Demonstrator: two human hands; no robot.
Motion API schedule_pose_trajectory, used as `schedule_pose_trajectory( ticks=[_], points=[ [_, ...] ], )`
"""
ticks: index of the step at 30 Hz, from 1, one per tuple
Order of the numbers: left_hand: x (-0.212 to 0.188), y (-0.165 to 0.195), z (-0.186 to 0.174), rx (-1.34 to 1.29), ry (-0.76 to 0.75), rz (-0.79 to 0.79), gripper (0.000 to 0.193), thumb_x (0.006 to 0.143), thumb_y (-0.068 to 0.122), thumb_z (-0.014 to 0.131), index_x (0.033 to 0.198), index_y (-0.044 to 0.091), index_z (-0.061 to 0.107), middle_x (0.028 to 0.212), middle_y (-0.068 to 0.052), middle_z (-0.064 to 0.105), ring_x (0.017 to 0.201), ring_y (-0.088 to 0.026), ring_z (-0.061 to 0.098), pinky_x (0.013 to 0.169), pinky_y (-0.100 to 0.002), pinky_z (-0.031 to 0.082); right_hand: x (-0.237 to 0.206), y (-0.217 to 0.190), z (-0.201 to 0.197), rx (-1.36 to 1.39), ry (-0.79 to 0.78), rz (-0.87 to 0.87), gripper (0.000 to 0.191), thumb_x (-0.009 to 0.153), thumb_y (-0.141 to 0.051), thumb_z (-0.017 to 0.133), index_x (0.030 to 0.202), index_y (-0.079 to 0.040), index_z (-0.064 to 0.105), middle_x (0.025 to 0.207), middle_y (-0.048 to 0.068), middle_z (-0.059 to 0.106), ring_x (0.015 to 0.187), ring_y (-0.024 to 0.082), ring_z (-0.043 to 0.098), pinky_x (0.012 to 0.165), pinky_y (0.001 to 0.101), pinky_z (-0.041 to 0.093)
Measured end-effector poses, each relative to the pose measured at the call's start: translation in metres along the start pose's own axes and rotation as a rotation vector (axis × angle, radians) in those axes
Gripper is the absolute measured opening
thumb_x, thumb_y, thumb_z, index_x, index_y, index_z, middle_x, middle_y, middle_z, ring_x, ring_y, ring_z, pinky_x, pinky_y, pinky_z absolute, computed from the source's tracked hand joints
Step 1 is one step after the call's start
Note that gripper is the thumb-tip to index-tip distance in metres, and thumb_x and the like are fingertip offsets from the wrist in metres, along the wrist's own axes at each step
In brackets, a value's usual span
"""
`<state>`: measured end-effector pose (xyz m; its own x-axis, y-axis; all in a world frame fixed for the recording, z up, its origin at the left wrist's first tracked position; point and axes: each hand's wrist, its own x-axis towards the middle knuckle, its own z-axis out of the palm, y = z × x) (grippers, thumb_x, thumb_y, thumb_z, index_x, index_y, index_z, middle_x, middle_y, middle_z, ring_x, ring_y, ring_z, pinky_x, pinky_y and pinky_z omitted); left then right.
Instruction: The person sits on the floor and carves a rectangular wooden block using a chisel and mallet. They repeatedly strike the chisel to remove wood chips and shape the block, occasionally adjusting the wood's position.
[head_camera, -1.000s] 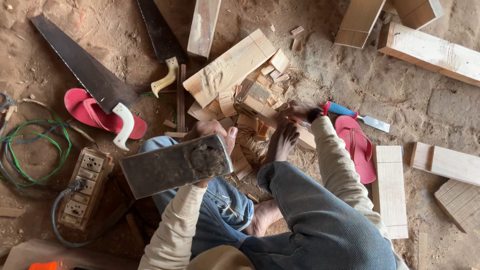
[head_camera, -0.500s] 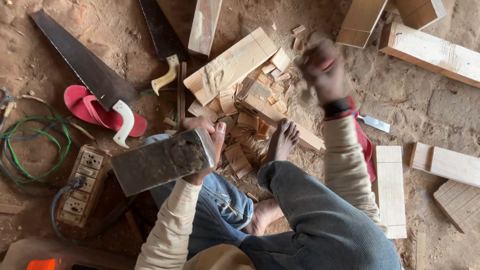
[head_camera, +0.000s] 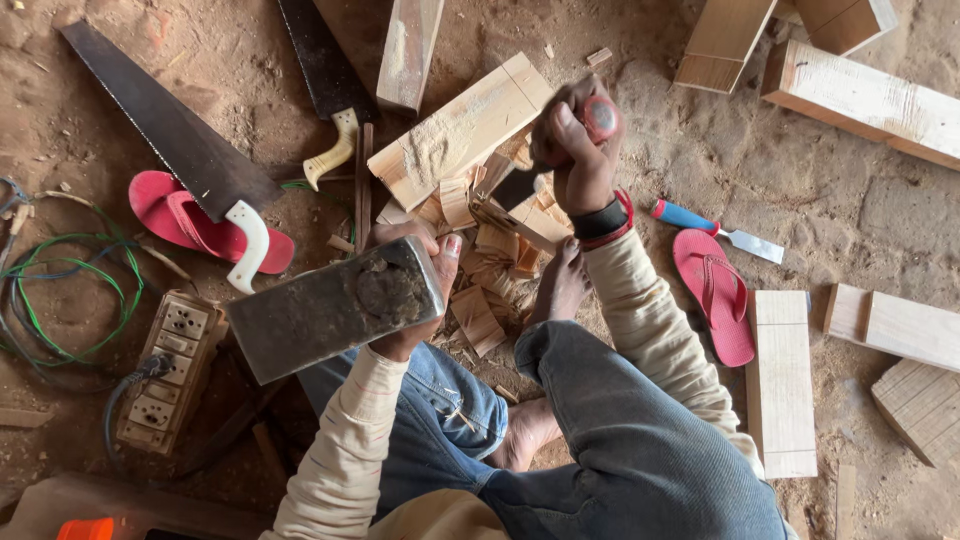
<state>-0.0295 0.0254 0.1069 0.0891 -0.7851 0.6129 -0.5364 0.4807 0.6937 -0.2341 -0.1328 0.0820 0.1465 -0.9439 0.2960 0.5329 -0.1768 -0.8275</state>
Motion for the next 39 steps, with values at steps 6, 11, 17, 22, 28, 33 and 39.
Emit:
schedule_pose_trajectory(
  ticks=[6,11,17,22,28,33,39],
  points=[
    [0.002,-0.001,0.0,0.02,0.005,-0.026,0.026,0.101,0.009,0.074,0.095,0.009,0.048,0.096,-0.004,0.051,0.082,-0.018,0.051,0.078,-0.034,0.047,-0.004,0.011,-0.011,-0.216,0.01,-0.031,0.028,0.101,-0.02,0.075,0.091,-0.005,0.054,0.066,0.002,0.053,0.047,0.01,0.047,0.042,0.0283,0.041],
    [-0.005,-0.01,0.008,-0.012,-0.001,-0.037,0.025,0.105,0.013,0.073,0.098,0.009,0.049,0.097,-0.004,0.053,0.084,-0.018,0.052,0.08,-0.035,0.048,0.004,0.023,-0.013,-0.256,0.039,-0.065,0.024,0.098,-0.014,0.073,0.086,-0.005,0.055,0.064,0.002,0.055,0.045,0.009,0.05,0.04,0.0283,0.042],
    [-0.02,-0.036,0.021,-0.178,-0.065,-0.122,0.026,0.107,0.028,0.066,0.105,0.008,0.05,0.096,-0.005,0.056,0.081,-0.016,0.057,0.072,-0.034,0.052,0.001,0.037,-0.01,-0.45,-0.105,-0.138,0.009,0.088,-0.01,0.068,0.083,-0.006,0.061,0.065,0.005,0.065,0.051,0.012,0.063,0.046,0.0296,0.054],
    [0.001,-0.033,0.002,-0.211,-0.242,-0.193,0.029,0.104,0.029,0.065,0.082,0.012,0.057,0.095,-0.007,0.065,0.054,-0.011,0.047,0.053,-0.027,0.045,-0.023,0.034,-0.005,-0.558,-0.089,-0.092,0.014,0.082,-0.017,0.073,0.084,-0.008,0.063,0.071,0.003,0.069,0.056,0.013,0.067,0.054,0.0303,0.06],
    [0.097,0.03,-0.074,-0.176,0.013,0.266,0.022,0.102,0.021,0.069,0.087,0.007,0.061,0.084,-0.008,0.065,0.055,-0.015,0.055,0.052,-0.029,0.047,-0.028,0.024,0.003,-0.636,-0.054,-0.038,0.017,0.083,-0.017,0.075,0.083,-0.007,0.061,0.072,0.004,0.066,0.061,0.014,0.064,0.059,0.0321,0.056],
    [0.133,0.029,-0.065,0.922,-0.173,0.652,0.009,0.102,0.014,0.068,0.101,0.006,0.065,0.082,-0.013,0.068,0.06,-0.023,0.064,0.051,-0.035,0.052,-0.03,0.02,-0.001,-0.669,-0.042,0.001,0.021,0.082,-0.021,0.076,0.08,-0.006,0.061,0.071,0.004,0.066,0.059,0.016,0.063,0.058,0.0325,0.055],
    [0.095,0.045,-0.023,0.187,-0.61,-0.159,0.032,0.091,0.014,0.075,0.116,-0.001,0.06,0.072,-0.016,0.069,0.058,-0.029,0.07,0.052,-0.042,0.055,-0.032,0.039,0.002,-0.374,-0.145,-0.305,0.046,0.082,-0.033,0.078,0.11,-0.002,0.059,0.097,0.01,0.068,0.086,0.024,0.069,0.086,0.0342,0.06]
  ],
)
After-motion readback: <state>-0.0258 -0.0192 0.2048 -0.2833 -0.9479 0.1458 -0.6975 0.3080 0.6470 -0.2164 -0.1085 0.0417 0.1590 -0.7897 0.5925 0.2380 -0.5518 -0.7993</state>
